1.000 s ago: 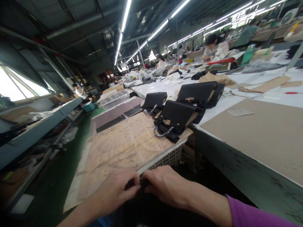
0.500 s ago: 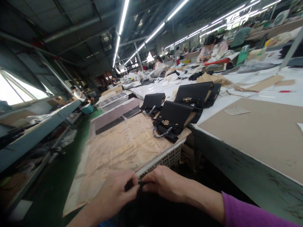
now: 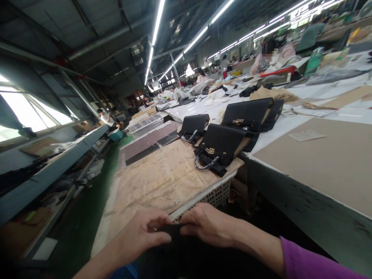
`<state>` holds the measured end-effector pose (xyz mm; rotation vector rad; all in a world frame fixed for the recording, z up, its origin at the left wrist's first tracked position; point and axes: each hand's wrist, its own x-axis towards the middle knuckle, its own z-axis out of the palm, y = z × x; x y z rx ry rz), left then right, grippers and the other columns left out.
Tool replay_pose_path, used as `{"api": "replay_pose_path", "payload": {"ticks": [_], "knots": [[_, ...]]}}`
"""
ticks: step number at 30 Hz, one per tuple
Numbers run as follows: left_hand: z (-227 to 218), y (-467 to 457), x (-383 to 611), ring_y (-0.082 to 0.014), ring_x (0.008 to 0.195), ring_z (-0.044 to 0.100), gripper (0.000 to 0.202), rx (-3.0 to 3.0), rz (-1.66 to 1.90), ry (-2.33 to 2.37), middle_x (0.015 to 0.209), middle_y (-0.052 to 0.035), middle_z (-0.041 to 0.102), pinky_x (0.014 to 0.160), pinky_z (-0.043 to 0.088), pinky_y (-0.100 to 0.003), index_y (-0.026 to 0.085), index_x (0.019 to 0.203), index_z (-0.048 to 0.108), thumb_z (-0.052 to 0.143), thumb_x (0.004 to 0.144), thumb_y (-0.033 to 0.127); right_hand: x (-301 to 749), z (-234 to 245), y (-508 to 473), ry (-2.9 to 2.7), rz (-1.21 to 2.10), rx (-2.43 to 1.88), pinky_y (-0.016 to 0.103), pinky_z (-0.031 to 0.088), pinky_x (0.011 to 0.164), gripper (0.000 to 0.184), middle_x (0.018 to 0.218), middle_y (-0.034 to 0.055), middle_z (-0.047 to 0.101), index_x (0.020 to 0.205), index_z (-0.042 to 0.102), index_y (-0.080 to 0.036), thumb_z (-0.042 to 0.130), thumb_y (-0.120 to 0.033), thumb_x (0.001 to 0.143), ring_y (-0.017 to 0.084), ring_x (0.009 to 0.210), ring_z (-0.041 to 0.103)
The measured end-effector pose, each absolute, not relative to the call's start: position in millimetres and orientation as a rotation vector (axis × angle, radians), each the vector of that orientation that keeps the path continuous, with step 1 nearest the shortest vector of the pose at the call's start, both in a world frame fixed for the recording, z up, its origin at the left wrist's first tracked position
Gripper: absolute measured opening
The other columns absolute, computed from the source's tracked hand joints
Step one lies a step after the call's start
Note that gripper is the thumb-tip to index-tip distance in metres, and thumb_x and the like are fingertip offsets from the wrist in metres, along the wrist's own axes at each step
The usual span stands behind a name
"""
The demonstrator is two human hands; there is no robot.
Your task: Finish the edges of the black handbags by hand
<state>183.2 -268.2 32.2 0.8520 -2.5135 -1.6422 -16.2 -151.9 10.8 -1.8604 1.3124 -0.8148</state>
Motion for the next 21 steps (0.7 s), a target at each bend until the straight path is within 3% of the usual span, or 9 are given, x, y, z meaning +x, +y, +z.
{"api": "replay_pose_path", "payload": {"ticks": [4, 11, 21], "knots": [[31.1, -266.9, 188.2, -0.0128, 0.066, 0.054, 0.006, 0.847, -1.572, -2.529, 0.070, 0.0030, 0.060, 0.060, 0.037, -0.022, 0.016, 0.085, 0.067, 0.065, 0.079, 0.017, -16.4, 8.3, -152.6, 1.294, -0.821, -1.776, 0.019, 0.030, 0.053, 0.022, 0.065, -0.0067, 0.039, 0.069, 0.057, -0.017, 0.056, -0.015, 0.091, 0.009, 0.058, 0.037], [33.9, -264.9, 188.3, -0.0137, 0.066, 0.052, 0.006, 0.820, -1.114, -2.737, 0.067, 0.0038, 0.057, 0.062, 0.036, -0.024, 0.019, 0.076, 0.061, 0.063, 0.082, 0.021, -17.3, -1.8, -154.7, 1.309, -0.809, -1.758, 0.019, 0.031, 0.057, 0.021, 0.067, -0.0066, 0.040, 0.069, 0.052, -0.018, 0.056, -0.017, 0.090, 0.010, 0.063, 0.040], [16.9, -257.4, 178.8, -0.0122, 0.060, 0.051, 0.008, 1.002, -1.669, -2.255, 0.065, 0.0016, 0.059, 0.056, 0.036, -0.022, 0.014, 0.077, 0.064, 0.065, 0.072, 0.021, -20.2, 0.8, -149.6, 1.268, -0.845, -1.750, 0.019, 0.024, 0.051, 0.030, 0.063, -0.0079, 0.032, 0.065, 0.042, -0.019, 0.058, -0.016, 0.090, 0.008, 0.056, 0.031]]}}
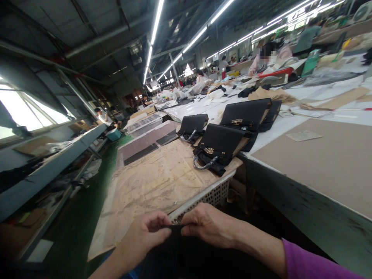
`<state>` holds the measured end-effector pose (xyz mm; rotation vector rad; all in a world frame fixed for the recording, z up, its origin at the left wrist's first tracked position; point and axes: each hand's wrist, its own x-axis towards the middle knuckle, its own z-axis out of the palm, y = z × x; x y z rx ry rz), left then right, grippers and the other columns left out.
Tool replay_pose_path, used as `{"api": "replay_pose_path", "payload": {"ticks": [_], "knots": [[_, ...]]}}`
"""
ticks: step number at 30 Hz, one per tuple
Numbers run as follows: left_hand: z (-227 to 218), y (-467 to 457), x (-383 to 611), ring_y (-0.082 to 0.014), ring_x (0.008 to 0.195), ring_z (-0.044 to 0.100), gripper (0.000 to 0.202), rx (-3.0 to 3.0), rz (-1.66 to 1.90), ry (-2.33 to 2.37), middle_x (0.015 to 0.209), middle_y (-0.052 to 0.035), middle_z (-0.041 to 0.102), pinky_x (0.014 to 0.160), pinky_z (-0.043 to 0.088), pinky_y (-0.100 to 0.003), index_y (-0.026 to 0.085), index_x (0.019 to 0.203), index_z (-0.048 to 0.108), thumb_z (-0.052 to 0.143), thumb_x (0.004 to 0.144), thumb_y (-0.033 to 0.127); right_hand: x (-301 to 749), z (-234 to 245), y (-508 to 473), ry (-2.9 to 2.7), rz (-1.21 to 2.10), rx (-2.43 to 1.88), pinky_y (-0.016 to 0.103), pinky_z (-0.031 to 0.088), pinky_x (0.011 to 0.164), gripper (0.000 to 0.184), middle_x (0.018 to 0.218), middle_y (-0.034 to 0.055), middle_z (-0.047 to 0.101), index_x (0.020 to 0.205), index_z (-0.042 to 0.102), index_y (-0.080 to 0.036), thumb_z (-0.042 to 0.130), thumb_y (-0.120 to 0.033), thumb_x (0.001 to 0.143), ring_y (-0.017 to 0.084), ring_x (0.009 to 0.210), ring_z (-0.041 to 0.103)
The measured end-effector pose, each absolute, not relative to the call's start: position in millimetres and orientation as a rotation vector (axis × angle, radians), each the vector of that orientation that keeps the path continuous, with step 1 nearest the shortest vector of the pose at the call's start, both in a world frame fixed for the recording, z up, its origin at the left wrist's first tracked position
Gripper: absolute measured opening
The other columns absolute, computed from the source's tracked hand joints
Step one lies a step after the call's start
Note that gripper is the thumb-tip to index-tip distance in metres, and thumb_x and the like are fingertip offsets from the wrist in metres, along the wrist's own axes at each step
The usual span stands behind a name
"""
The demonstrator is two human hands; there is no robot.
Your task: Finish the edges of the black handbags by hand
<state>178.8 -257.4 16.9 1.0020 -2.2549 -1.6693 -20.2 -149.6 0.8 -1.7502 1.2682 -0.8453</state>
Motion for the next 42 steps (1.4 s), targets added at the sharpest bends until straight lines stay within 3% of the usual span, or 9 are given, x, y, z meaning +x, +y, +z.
{"api": "replay_pose_path", "payload": {"ticks": [5, 10, 14, 21, 27, 30, 35, 42], "knots": [[6.2, -256.8, 181.1, -0.0096, 0.056, 0.050, 0.014, 1.042, -1.834, -2.048, 0.062, 0.0026, 0.061, 0.053, 0.035, -0.020, 0.014, 0.074, 0.065, 0.073, 0.065, 0.020, -24.6, -7.3, -149.0, 1.236, -0.839, -1.753, 0.021, 0.027, 0.053, 0.031, 0.061, -0.0080, 0.035, 0.063, 0.050, -0.016, 0.062, -0.022, 0.091, 0.008, 0.056, 0.034], [6.0, -257.1, 185.5, -0.0084, 0.055, 0.051, 0.017, 1.036, -1.922, -1.985, 0.064, 0.0014, 0.064, 0.053, 0.035, -0.019, 0.012, 0.075, 0.066, 0.076, 0.062, 0.017, -23.3, 2.5, -149.1, 1.107, -0.803, -1.707, 0.019, 0.033, 0.055, 0.022, 0.067, -0.0056, 0.046, 0.082, 0.067, -0.013, 0.059, -0.029, 0.095, 0.009, 0.061, 0.042], [11.4, -255.6, 185.6, -0.0086, 0.056, 0.051, 0.018, 1.010, -1.896, -1.996, 0.065, 0.0012, 0.064, 0.053, 0.036, -0.019, 0.012, 0.075, 0.065, 0.076, 0.062, 0.017, -17.8, 11.0, -156.6, 1.133, -0.748, -1.826, 0.019, 0.031, 0.052, 0.024, 0.062, -0.0071, 0.042, 0.075, 0.063, -0.013, 0.059, -0.027, 0.094, 0.008, 0.056, 0.039], [9.0, -253.6, 192.6, -0.0093, 0.057, 0.051, 0.019, 1.044, -1.861, -2.042, 0.065, 0.0007, 0.064, 0.054, 0.037, -0.020, 0.012, 0.076, 0.065, 0.076, 0.062, 0.017, -13.0, 7.1, -166.9, 1.149, -0.707, -1.869, 0.020, 0.026, 0.050, 0.035, 0.054, -0.0097, 0.031, 0.059, 0.044, -0.017, 0.058, -0.019, 0.091, 0.006, 0.049, 0.031], [6.6, -267.4, 194.0, -0.0089, 0.056, 0.052, 0.020, 1.007, -2.013, -2.007, 0.064, 0.0017, 0.064, 0.055, 0.037, -0.020, 0.013, 0.076, 0.068, 0.081, 0.061, 0.019, -25.4, -0.6, -151.0, 1.215, -0.657, -1.834, 0.020, 0.029, 0.052, 0.030, 0.060, -0.0076, 0.041, 0.072, 0.055, -0.016, 0.049, -0.029, 0.099, 0.008, 0.055, 0.038], [9.1, -273.5, 194.7, -0.0115, 0.061, 0.057, 0.020, 0.991, -2.014, -2.054, 0.070, 0.0003, 0.068, 0.060, 0.041, -0.021, 0.013, 0.082, 0.071, 0.079, 0.065, 0.021, -26.5, -0.7, -147.0, 1.286, -0.651, -1.837, 0.020, 0.030, 0.052, 0.031, 0.063, -0.0066, 0.045, 0.077, 0.057, -0.016, 0.045, -0.031, 0.101, 0.008, 0.056, 0.040], [30.7, -268.6, 200.9, -0.0202, 0.086, 0.064, 0.024, 0.881, -1.728, -2.483, 0.092, -0.0019, 0.074, 0.075, 0.044, -0.026, 0.020, 0.099, 0.077, 0.057, 0.088, 0.026, -21.8, 2.4, -151.8, 1.301, -0.644, -1.866, 0.020, 0.032, 0.051, 0.029, 0.063, -0.0055, 0.046, 0.076, 0.058, -0.016, 0.044, -0.027, 0.100, 0.009, 0.055, 0.041], [34.0, -253.9, 203.2, -0.0194, 0.078, 0.061, 0.029, 0.975, -1.430, -2.572, 0.079, 0.0006, 0.070, 0.068, 0.039, -0.025, 0.020, 0.084, 0.075, 0.048, 0.091, 0.026, -17.3, 5.3, -146.9, 1.339, -0.658, -1.856, 0.020, 0.033, 0.052, 0.028, 0.063, -0.0048, 0.048, 0.074, 0.056, -0.016, 0.045, -0.025, 0.099, 0.009, 0.056, 0.043]]}}
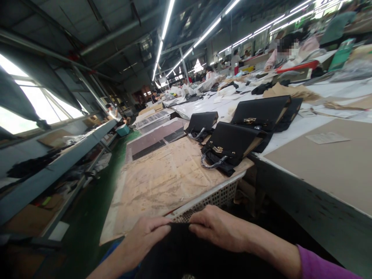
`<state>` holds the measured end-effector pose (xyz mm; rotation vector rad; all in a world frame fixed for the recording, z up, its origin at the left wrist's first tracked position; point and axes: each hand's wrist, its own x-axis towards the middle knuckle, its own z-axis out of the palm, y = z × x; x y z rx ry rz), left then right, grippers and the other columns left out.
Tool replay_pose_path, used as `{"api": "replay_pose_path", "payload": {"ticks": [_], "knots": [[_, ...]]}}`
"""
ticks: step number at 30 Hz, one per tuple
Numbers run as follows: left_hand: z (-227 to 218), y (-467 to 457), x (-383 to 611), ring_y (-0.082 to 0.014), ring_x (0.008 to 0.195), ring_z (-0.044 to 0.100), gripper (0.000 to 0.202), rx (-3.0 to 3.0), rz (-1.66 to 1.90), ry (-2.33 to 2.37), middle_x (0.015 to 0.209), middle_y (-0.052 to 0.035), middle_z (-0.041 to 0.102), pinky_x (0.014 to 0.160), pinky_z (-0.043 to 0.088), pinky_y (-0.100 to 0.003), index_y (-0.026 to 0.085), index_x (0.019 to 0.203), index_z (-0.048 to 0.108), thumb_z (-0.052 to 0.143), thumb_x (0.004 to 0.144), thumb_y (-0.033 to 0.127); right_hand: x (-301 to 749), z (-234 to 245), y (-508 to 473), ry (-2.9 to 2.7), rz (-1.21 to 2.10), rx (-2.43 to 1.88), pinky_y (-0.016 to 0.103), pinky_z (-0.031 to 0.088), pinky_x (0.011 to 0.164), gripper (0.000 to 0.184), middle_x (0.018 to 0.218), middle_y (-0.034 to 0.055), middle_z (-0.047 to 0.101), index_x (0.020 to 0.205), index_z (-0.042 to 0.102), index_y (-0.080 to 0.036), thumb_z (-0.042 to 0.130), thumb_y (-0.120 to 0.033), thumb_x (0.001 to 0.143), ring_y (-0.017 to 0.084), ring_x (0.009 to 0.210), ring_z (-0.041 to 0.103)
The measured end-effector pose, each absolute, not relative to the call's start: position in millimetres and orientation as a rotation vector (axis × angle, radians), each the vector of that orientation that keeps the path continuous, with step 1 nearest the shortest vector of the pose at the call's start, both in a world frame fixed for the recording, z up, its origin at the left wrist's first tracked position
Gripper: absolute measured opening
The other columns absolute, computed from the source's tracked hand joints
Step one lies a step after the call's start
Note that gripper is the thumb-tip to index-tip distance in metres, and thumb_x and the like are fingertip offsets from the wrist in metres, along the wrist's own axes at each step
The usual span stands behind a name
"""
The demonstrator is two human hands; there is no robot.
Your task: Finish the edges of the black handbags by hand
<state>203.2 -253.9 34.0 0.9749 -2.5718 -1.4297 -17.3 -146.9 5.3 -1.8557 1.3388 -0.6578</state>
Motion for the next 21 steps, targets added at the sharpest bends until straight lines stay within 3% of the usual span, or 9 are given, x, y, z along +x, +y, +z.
{"api": "replay_pose_path", "payload": {"ticks": [5, 7, 11, 14, 21], "knots": [[18.5, -249.4, 200.8, -0.0170, 0.064, 0.052, 0.028, 1.115, -1.353, -2.458, 0.059, 0.0026, 0.056, 0.058, 0.033, -0.025, 0.017, 0.064, 0.067, 0.049, 0.084, 0.023, -15.5, 2.9, -145.1, 1.341, -0.672, -1.936, 0.021, 0.030, 0.049, 0.034, 0.058, -0.0067, 0.040, 0.069, 0.053, -0.017, 0.045, -0.027, 0.100, 0.009, 0.051, 0.037], [19.3, -251.3, 200.8, -0.0173, 0.061, 0.052, 0.028, 1.132, -1.398, -2.442, 0.057, 0.0026, 0.056, 0.056, 0.032, -0.025, 0.017, 0.063, 0.067, 0.050, 0.083, 0.025, -14.0, 2.7, -147.1, 1.377, -0.656, -1.996, 0.021, 0.032, 0.050, 0.034, 0.058, -0.0057, 0.044, 0.069, 0.055, -0.017, 0.045, -0.027, 0.100, 0.009, 0.051, 0.040], [32.6, -257.9, 204.1, -0.0215, 0.072, 0.060, 0.030, 0.908, -1.364, -2.637, 0.072, -0.0015, 0.069, 0.064, 0.039, -0.026, 0.019, 0.074, 0.072, 0.049, 0.090, 0.031, -9.6, 4.3, -149.1, 1.464, -0.590, -2.029, 0.025, 0.044, 0.065, 0.027, 0.078, 0.0037, 0.066, 0.086, 0.065, -0.016, 0.044, -0.026, 0.100, 0.016, 0.069, 0.060], [40.8, -259.4, 209.9, -0.0238, 0.082, 0.063, 0.033, 0.850, -1.064, -2.892, 0.087, -0.0062, 0.073, 0.072, 0.041, -0.029, 0.019, 0.086, 0.072, 0.043, 0.096, 0.032, -10.8, 4.0, -141.0, 1.539, -0.504, -2.001, 0.029, 0.047, 0.071, 0.025, 0.089, 0.0084, 0.071, 0.100, 0.066, -0.015, 0.043, -0.024, 0.099, 0.020, 0.079, 0.064], [34.2, -258.7, 224.2, -0.0272, 0.078, 0.063, 0.039, 0.925, -0.705, -3.126, 0.081, -0.0123, 0.070, 0.071, 0.039, -0.034, 0.016, 0.077, 0.067, 0.039, 0.099, 0.032, -33.5, 14.3, -76.0, 1.783, -0.329, -1.863, 0.034, 0.048, 0.063, 0.041, 0.073, 0.0076, 0.067, 0.082, 0.063, -0.019, 0.032, -0.037, 0.101, 0.022, 0.065, 0.063]]}}
